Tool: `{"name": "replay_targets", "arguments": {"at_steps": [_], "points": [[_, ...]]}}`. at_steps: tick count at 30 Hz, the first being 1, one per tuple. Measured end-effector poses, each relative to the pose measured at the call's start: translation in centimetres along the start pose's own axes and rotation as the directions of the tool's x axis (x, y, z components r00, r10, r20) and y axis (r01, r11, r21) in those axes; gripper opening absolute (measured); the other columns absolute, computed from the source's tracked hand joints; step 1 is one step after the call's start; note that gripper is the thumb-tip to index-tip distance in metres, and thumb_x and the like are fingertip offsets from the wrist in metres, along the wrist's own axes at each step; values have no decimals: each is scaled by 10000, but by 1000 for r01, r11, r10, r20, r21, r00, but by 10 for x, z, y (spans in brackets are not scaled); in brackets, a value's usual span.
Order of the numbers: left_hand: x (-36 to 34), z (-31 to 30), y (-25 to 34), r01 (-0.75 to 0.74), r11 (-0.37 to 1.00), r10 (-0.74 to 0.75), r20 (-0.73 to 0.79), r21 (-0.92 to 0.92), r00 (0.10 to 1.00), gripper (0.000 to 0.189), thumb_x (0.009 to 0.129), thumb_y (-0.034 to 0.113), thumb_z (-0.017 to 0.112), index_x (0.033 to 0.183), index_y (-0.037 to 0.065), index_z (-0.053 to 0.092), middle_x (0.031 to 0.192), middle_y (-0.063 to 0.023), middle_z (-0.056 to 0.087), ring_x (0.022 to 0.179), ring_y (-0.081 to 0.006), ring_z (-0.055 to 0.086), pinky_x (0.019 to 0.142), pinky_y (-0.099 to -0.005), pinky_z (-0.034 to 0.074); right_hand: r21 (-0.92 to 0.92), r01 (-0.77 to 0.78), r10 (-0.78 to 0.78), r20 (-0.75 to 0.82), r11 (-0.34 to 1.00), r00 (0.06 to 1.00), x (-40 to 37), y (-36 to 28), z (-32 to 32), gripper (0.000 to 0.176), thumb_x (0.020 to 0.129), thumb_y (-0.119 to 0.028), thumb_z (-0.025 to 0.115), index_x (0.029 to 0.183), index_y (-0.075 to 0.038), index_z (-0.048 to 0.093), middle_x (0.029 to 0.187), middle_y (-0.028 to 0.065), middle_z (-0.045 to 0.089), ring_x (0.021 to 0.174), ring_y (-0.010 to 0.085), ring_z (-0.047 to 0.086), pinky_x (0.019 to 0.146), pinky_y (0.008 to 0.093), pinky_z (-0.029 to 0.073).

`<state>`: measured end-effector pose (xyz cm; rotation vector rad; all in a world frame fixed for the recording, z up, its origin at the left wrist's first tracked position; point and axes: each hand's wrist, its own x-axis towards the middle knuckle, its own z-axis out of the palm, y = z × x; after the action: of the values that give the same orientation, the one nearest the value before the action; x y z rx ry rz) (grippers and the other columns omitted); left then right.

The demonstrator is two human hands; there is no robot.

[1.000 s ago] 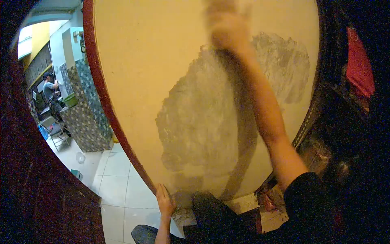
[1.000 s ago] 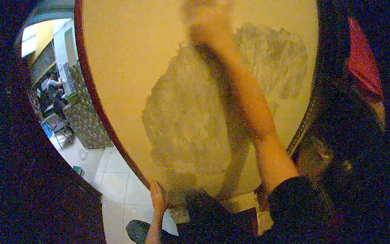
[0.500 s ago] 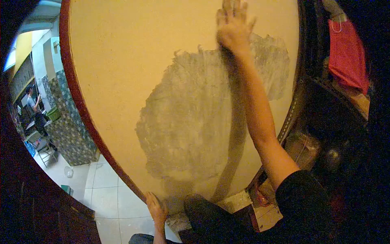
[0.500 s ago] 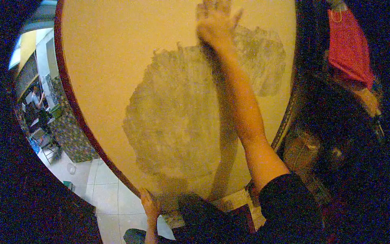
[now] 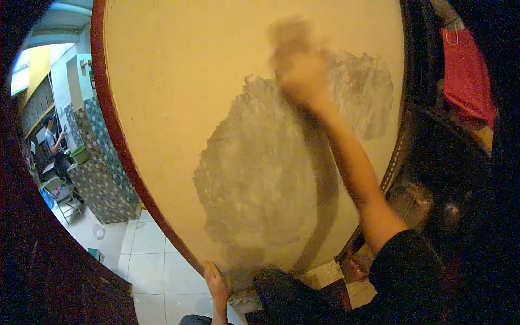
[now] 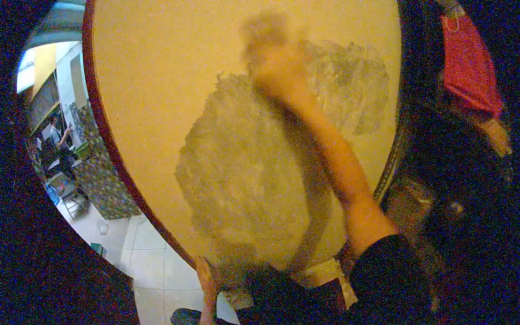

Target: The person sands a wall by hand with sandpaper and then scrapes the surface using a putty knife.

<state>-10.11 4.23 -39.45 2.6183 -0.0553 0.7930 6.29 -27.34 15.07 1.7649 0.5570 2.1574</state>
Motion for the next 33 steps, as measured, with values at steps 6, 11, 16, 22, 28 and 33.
{"name": "replay_targets", "arguments": {"at_steps": [6,11,16,22,28,33], "points": [[3,-20,14,11,1000,-11,9,-14,1000,869,746,172,664,1440,-100,219,1505,-299,217,1406,-433,201,1145,-486,203,280,149,-214,218,948,952,-8,1,-10,403,864,-245,494,1248,-171,591,1406,121,482,1370,304,348,1095,653,112],[-1,-10,8,2,1000,-2,-17,-18,1000,875,748,177,667,1449,-87,215,1510,-294,207,1417,-426,177,1149,-486,195,98,-413,366,309,906,878,30,2,-50,521,971,-247,374,1468,-117,289,1557,125,202,1442,300,153,1154,515,57],[0,-20,14,-16,999,16,0,-41,1000,882,746,163,676,1454,-79,209,1515,-286,202,1422,-421,169,1150,-487,195,414,278,-400,245,867,883,-18,-58,-34,488,883,-253,470,1368,-211,494,1492,90,380,1398,272,307,1102,652,101],[-2,-23,21,40,998,-40,7,-48,999,937,705,135,717,1462,-62,201,1525,-271,190,1426,-408,167,1145,-484,212,136,-239,239,19,961,971,21,11,-9,506,980,-375,389,1469,-251,353,1562,61,244,1449,335,159,1104,662,55],[0,-29,12,17,999,-17,22,-27,1000,927,711,139,722,1459,-57,210,1531,-253,192,1426,-403,170,1142,-487,218,403,141,-267,276,904,923,-24,-66,-54,512,961,-312,434,1463,-238,369,1566,118,215,1449,319,176,1133,606,43],[1,-30,16,-17,999,17,-20,-30,1000,894,734,149,698,1456,-59,214,1528,-267,189,1422,-421,165,1145,-489,210,353,-74,-25,268,933,963,-50,-56,-54,527,944,-262,477,1460,-220,380,1557,109,245,1450,323,171,1151,563,33]]}}
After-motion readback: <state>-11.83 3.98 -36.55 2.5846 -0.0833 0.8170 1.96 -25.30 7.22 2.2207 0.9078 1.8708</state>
